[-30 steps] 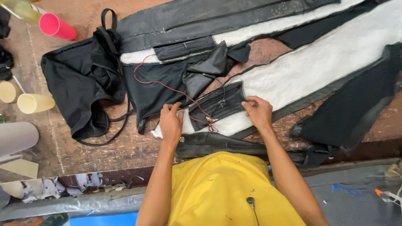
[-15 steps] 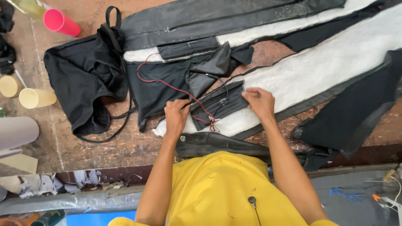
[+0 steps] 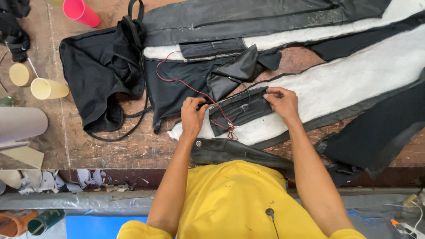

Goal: The person works on a black fabric panel with white foam padding laid on a workbench, aligning and fastening a small black rectangular component and red wires to the panel by hand. They press and secure the edges of the fabric piece, reposition the panel, and near the end mark the fabric with a white marking pen.

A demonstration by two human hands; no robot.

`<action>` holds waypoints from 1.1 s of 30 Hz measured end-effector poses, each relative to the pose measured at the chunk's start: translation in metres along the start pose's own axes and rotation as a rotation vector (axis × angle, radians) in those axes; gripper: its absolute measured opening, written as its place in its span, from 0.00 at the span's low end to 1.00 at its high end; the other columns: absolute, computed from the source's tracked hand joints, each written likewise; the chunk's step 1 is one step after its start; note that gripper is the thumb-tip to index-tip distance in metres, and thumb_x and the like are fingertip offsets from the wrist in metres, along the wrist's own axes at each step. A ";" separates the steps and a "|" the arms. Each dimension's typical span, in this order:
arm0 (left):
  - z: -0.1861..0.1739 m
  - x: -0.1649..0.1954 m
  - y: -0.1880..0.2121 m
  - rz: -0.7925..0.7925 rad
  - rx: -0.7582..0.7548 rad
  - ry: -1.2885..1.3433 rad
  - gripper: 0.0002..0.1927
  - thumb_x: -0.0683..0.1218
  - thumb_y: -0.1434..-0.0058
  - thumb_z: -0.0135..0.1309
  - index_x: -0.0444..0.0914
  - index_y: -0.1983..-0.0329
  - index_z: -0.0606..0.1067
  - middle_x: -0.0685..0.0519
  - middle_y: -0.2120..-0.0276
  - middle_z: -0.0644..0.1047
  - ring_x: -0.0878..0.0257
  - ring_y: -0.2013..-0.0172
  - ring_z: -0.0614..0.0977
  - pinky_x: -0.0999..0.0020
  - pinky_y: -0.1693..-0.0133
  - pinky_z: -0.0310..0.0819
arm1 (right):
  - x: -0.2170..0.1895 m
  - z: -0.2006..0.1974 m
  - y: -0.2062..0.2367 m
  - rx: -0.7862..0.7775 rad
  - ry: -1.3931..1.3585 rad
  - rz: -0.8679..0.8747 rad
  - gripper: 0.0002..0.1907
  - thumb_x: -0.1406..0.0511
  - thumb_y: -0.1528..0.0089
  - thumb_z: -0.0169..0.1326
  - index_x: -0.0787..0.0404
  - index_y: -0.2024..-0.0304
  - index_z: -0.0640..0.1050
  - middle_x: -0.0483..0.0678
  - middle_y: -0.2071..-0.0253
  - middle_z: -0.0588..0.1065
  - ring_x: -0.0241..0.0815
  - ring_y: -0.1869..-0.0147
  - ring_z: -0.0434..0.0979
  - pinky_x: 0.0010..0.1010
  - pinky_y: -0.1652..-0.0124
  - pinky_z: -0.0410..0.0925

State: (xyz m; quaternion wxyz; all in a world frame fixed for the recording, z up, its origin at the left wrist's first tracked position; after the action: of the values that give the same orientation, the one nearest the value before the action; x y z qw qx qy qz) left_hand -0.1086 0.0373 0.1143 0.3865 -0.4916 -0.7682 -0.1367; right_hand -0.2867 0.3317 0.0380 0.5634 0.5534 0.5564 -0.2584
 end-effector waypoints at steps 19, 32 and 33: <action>0.032 -0.015 0.009 -0.292 -0.064 0.179 0.10 0.42 0.46 0.66 0.37 0.60 0.83 0.49 0.69 0.83 0.59 0.64 0.80 0.65 0.58 0.75 | -0.042 -0.002 -0.009 0.231 0.451 -0.012 0.12 0.57 0.43 0.68 0.55 0.62 0.87 0.52 0.69 0.81 0.49 0.65 0.82 0.41 0.65 0.72; 0.020 0.085 0.005 0.210 0.263 -0.042 0.10 0.36 0.40 0.59 0.36 0.55 0.76 0.47 0.58 0.77 0.49 0.54 0.78 0.55 0.48 0.70 | -0.036 0.000 0.000 0.312 0.473 0.042 0.10 0.58 0.44 0.65 0.57 0.69 0.81 0.51 0.69 0.82 0.55 0.61 0.83 0.44 0.60 0.73; 0.040 0.099 0.003 0.289 0.152 -0.027 0.11 0.37 0.39 0.57 0.36 0.53 0.76 0.46 0.56 0.77 0.48 0.52 0.77 0.55 0.47 0.70 | -0.033 -0.002 0.000 0.315 0.466 0.032 0.11 0.58 0.44 0.66 0.58 0.68 0.81 0.51 0.69 0.81 0.54 0.62 0.82 0.44 0.61 0.73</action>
State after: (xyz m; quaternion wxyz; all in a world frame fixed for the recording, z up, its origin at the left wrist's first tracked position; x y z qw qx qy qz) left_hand -0.1464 0.1265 0.1589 0.4277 -0.5684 -0.7027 -0.0144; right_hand -0.2957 0.3227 0.0684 0.3312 0.6875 0.6151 -0.1984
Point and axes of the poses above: each hand's wrist, its own y-axis away from the middle knuckle, its own z-axis out of the palm, x = y × z, the point moved 6 cm from there along -y, towards the middle knuckle
